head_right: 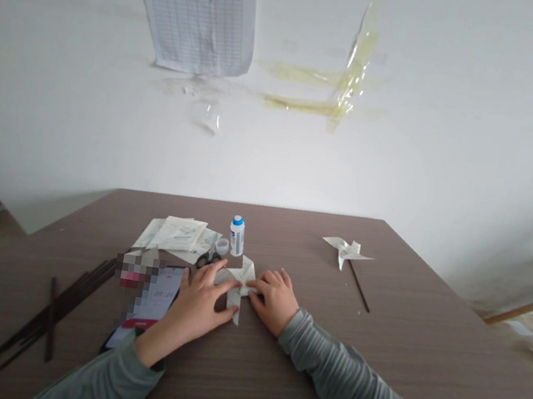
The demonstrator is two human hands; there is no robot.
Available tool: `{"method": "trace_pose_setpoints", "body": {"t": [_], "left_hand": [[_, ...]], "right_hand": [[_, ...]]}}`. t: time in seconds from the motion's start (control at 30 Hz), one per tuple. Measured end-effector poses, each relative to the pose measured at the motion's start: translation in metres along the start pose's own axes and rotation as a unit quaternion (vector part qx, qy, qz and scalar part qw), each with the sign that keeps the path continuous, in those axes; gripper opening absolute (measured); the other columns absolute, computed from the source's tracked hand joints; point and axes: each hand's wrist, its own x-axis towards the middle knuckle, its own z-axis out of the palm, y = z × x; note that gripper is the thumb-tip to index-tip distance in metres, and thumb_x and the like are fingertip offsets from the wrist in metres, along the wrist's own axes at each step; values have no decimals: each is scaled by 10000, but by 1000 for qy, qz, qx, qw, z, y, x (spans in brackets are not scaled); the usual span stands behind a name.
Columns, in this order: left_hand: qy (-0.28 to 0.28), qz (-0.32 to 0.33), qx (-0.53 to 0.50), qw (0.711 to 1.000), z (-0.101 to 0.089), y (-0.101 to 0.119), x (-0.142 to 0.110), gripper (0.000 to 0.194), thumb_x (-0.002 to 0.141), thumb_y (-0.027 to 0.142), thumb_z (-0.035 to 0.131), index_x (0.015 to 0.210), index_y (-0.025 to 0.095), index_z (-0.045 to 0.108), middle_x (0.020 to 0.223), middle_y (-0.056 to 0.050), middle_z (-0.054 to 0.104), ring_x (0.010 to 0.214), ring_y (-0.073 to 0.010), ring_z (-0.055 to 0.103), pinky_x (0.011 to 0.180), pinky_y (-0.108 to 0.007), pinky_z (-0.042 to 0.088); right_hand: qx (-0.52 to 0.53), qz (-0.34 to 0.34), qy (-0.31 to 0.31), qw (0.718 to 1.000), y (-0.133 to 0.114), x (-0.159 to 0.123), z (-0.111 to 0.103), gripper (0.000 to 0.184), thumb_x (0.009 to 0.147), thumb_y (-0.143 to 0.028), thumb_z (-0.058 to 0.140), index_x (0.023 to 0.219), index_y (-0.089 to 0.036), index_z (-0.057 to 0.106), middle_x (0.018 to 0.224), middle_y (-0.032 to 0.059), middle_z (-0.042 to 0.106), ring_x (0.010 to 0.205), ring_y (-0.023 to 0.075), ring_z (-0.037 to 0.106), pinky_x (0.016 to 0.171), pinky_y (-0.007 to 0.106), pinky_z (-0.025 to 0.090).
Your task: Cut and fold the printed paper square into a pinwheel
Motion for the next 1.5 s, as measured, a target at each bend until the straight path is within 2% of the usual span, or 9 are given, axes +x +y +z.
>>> {"method": "trace_pose_setpoints", "body": {"t": [0.13,0.37,0.57,0.7,0.83,0.97,1.1,1.23,1.5], "left_hand": [[19,12,-7,1000,3,-2,0,557,1076,326,988,1617,455,945,2001,-115,654,1826,-527,616,1526,-930,411],[-11,15,-21,1000,1,-3,1,489,1113,369,919,1594,445,961,2025,-131,617,1858,-564,559,1522,-963,367],[-30,8,-8,999,-8,3,1,513,1116,333,930,1617,441,947,2053,-120,592,1904,-517,525,1554,-938,334],[-27,-7,-16,999,-10,5,0,538,1104,311,961,1634,401,942,2063,-152,576,1913,-525,522,1557,-935,335],[-21,-11,-21,1000,-11,6,-1,629,1085,295,993,1692,432,906,2065,-145,575,1914,-506,531,1566,-920,332],[-34,-10,-20,999,-12,6,0,606,1102,307,974,1690,439,908,2091,-142,536,1934,-513,499,1569,-932,301],[-32,-3,-22,999,-14,5,2,596,1080,314,989,1661,433,930,2072,-138,567,1908,-549,525,1554,-941,336],[-36,-7,-22,999,-14,4,4,614,1062,332,1010,1658,451,929,2068,-136,568,1914,-543,515,1557,-928,347],[-10,11,-18,1000,-6,-3,3,655,1048,337,1018,1682,455,907,2075,-121,550,1887,-540,537,1543,-930,373]], "right_hand": [[-7,5,4,1000,-1,-1,1,347,1188,-198,783,1392,-351,1019,1282,117,938,1298,370,909,1476,707,566],[-36,0,-8,999,-3,1,2,336,1202,-224,797,1420,-357,1015,1320,115,925,1315,376,889,1472,745,557],[-33,-19,-3,999,2,2,7,321,1211,-219,767,1406,-311,1005,1326,130,931,1335,370,870,1471,799,533],[-8,-29,17,999,11,0,12,270,1203,-228,804,1363,-301,1009,1265,112,944,1277,342,885,1479,770,538],[2,-24,18,1000,15,1,13,284,1192,-243,823,1399,-311,1005,1231,96,944,1248,330,891,1464,754,556],[-7,-19,5,1000,11,2,12,349,1186,-261,800,1441,-371,1011,1265,94,927,1259,341,878,1440,756,569],[-14,-9,-3,1000,5,3,9,348,1192,-266,783,1420,-359,1028,1291,120,921,1276,362,853,1429,710,576],[-7,-1,-21,1000,4,4,7,370,1194,-252,779,1455,-368,1014,1329,110,921,1318,352,846,1456,735,545],[24,-7,6,1000,14,4,14,314,1161,-225,822,1379,-353,1008,1268,79,934,1250,324,880,1439,726,558]]}}
